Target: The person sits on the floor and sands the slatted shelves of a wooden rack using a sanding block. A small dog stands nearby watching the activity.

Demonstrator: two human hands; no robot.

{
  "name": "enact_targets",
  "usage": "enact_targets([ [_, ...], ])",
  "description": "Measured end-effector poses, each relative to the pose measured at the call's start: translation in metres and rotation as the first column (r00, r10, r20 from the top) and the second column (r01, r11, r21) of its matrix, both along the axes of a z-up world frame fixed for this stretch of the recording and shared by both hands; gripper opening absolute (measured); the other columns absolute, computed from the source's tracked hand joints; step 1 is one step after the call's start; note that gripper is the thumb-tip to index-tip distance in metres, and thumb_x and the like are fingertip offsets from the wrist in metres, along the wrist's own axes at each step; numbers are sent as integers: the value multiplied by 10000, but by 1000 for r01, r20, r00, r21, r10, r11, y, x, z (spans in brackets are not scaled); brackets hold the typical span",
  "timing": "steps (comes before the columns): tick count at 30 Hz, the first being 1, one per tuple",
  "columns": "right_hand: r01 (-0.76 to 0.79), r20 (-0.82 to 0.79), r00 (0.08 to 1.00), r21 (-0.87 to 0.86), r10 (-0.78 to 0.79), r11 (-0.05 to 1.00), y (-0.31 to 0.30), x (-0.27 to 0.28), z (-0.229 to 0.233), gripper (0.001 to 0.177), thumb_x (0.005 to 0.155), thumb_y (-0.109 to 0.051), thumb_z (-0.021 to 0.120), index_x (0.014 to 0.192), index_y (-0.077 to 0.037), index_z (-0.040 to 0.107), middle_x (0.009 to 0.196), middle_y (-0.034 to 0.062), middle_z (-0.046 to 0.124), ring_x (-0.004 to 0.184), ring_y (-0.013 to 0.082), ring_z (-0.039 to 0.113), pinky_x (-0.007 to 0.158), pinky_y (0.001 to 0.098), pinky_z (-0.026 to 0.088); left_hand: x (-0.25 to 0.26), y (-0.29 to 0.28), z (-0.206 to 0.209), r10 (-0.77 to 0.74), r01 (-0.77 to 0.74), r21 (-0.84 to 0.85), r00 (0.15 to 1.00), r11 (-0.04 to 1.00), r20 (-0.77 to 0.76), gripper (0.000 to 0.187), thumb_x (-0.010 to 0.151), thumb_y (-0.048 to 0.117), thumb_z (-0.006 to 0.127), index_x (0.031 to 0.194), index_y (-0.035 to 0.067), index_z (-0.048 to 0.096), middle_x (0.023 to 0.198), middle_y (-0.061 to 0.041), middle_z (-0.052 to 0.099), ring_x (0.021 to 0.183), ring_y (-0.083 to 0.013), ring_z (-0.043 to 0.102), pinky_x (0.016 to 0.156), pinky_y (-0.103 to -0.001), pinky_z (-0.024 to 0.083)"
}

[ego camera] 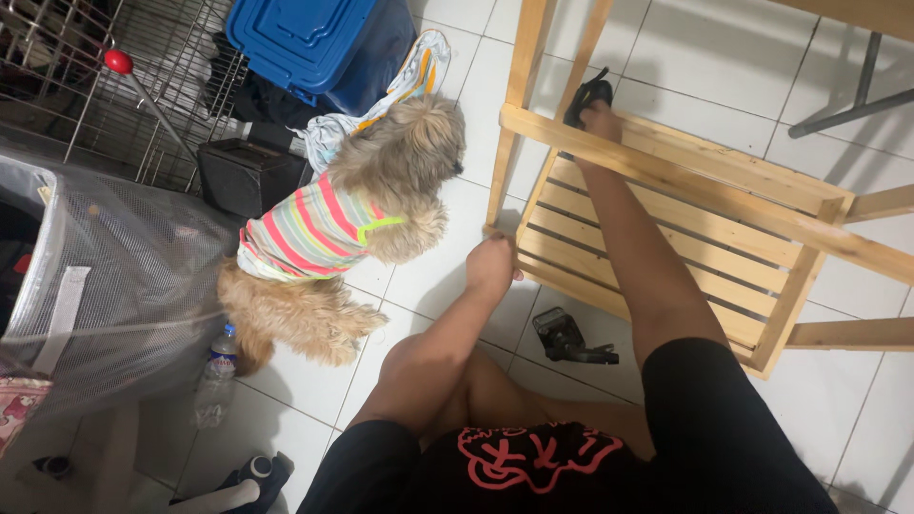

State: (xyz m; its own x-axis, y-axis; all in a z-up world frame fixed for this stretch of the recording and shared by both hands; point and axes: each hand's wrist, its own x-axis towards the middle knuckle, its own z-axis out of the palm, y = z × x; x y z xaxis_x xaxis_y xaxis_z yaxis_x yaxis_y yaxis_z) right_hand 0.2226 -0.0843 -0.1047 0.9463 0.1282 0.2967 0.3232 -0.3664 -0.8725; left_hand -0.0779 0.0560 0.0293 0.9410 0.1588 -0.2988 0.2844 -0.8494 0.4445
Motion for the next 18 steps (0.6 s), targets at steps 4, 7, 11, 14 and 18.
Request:
enact_targets([
  [4, -1, 239, 965, -396, 104, 918, -8, -36, 25, 113, 883, -143, 704, 876, -46, 762, 1006, 201, 724, 889, 404, 683, 767, 482, 545, 3, 0, 1, -9, 8, 5, 999, 1000, 45, 424, 614, 134, 901, 970, 24, 698, 1013, -127, 705, 945, -338, 712, 794, -432, 582],
  [7, 137, 314, 949, -383, -10, 914, 3, -64, 45, 232, 966, -73, 633, 1145, 14, 754, 1022, 222, 702, 947, 433, 669, 808, 496, 542, 2, 0, -1, 14, -14, -3, 998, 1000, 61, 421, 602, 135, 908, 953, 28, 702, 1001, -131, 720, 937, -342, 713, 781, -438, 579],
  [11, 0, 257, 956, -483, 142, 875, 4, -93, 76, 249, 888, -31, 624, 1077, -32, 784, 1088, 199, 718, 1012, 411, 683, 884, 469, 550, 1, 1, 0, 64, -64, 4, 998, 998, -18, 479, 599, 204, 944, 951, 9, 684, 954, -175, 733, 922, -354, 713, 788, -438, 581],
  [14, -49, 361, 901, -464, 240, 884, 4, -108, 91, 332, 827, 20, 592, 1101, -31, 773, 1172, 149, 734, 1075, 374, 694, 965, 431, 546, -1, 4, 4, 56, -56, 10, 997, 998, -61, 440, 631, 266, 925, 925, 7, 726, 948, -180, 738, 898, -358, 722, 779, -447, 582],
  [18, -125, 322, 893, -492, 314, 862, -2, -133, 96, 395, 788, 51, 586, 1115, -40, 789, 1174, 124, 743, 1004, 366, 684, 981, 429, 541, -2, 7, 0, 41, -36, 37, 988, 999, -150, 422, 701, 392, 880, 890, 26, 787, 960, -194, 733, 903, -355, 730, 793, -443, 584],
])
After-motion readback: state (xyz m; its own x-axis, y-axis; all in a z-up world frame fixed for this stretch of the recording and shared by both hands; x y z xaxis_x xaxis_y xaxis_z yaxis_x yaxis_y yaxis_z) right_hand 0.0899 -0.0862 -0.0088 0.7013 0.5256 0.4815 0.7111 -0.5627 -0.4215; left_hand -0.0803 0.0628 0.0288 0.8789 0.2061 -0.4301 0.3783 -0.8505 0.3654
